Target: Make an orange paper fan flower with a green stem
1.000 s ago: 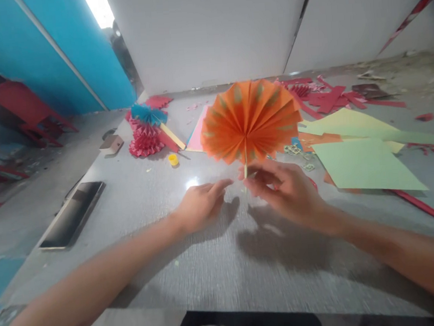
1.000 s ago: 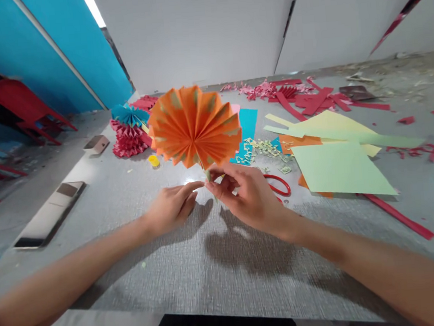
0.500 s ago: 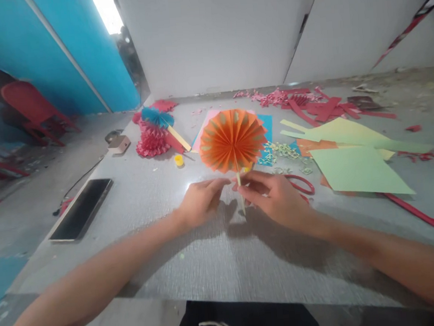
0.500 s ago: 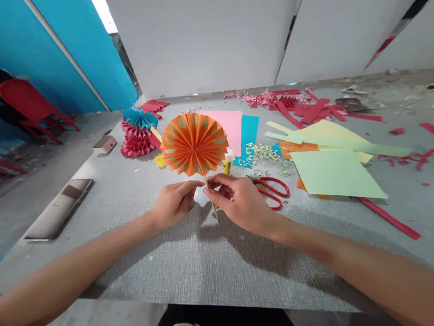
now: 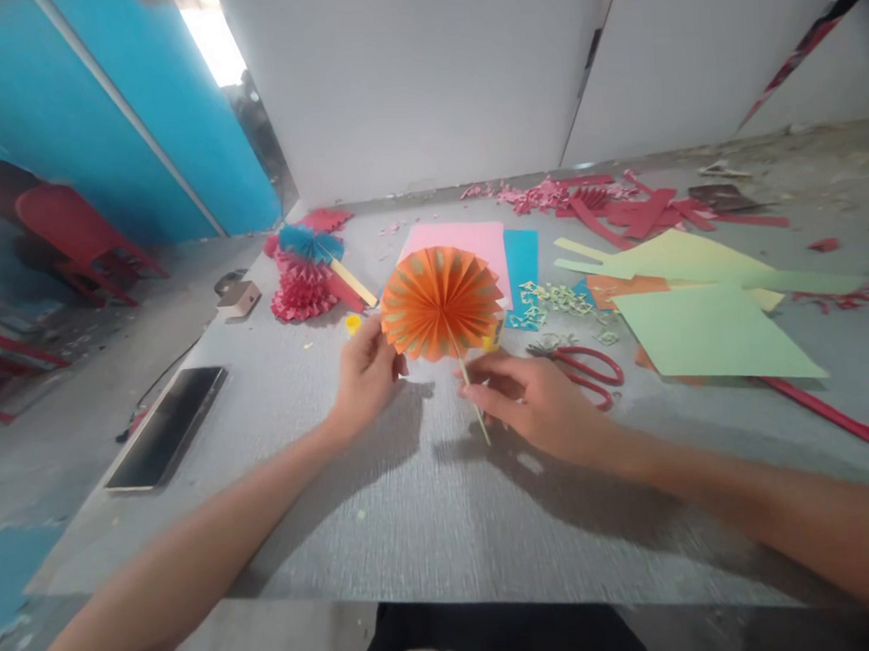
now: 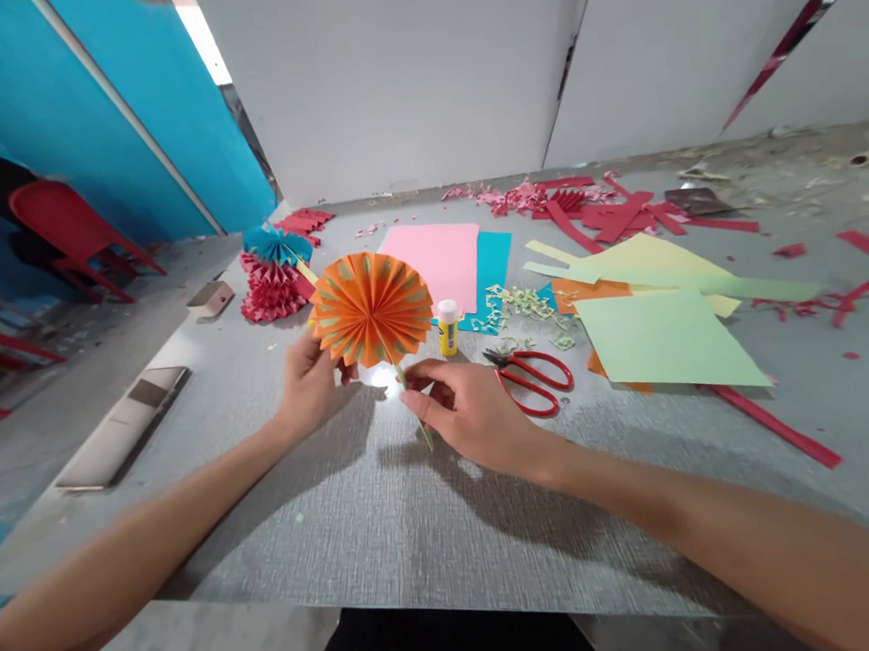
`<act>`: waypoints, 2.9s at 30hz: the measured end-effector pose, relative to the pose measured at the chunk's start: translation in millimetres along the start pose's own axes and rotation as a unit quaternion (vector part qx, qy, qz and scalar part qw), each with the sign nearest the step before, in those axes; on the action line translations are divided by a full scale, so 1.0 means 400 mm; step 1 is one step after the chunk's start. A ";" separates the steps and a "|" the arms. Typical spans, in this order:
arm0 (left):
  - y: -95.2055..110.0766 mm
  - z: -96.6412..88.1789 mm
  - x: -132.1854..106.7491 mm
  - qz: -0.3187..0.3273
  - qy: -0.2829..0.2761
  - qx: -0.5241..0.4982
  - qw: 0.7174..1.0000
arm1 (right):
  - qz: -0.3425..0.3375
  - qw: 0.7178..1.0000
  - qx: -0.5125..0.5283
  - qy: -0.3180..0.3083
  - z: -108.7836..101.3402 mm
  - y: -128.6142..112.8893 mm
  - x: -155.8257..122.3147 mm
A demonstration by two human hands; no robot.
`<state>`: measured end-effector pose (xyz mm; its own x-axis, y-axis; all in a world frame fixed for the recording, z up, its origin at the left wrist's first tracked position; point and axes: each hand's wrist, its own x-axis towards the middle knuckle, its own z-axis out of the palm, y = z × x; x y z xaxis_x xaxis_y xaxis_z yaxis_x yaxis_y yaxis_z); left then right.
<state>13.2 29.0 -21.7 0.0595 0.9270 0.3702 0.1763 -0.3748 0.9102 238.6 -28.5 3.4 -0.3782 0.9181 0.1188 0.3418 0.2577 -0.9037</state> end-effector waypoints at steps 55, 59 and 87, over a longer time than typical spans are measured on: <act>0.146 -0.017 -0.013 -0.094 -0.089 -0.156 0.979 | -0.001 0.996 0.091 0.005 -0.112 -0.091 0.100; 0.149 -0.018 -0.010 -0.101 -0.077 -0.137 0.982 | 0.006 0.993 0.114 0.012 -0.118 -0.083 0.101; 0.136 -0.031 -0.004 -0.109 -0.101 -0.152 0.977 | -0.028 0.997 0.054 0.043 -0.127 -0.069 0.107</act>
<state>10.6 6.9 29.4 0.2506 0.9572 0.1451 -0.0925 -0.1255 0.9878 256.7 19.0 54.3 -0.3169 0.9269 0.2009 0.2257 0.2794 -0.9332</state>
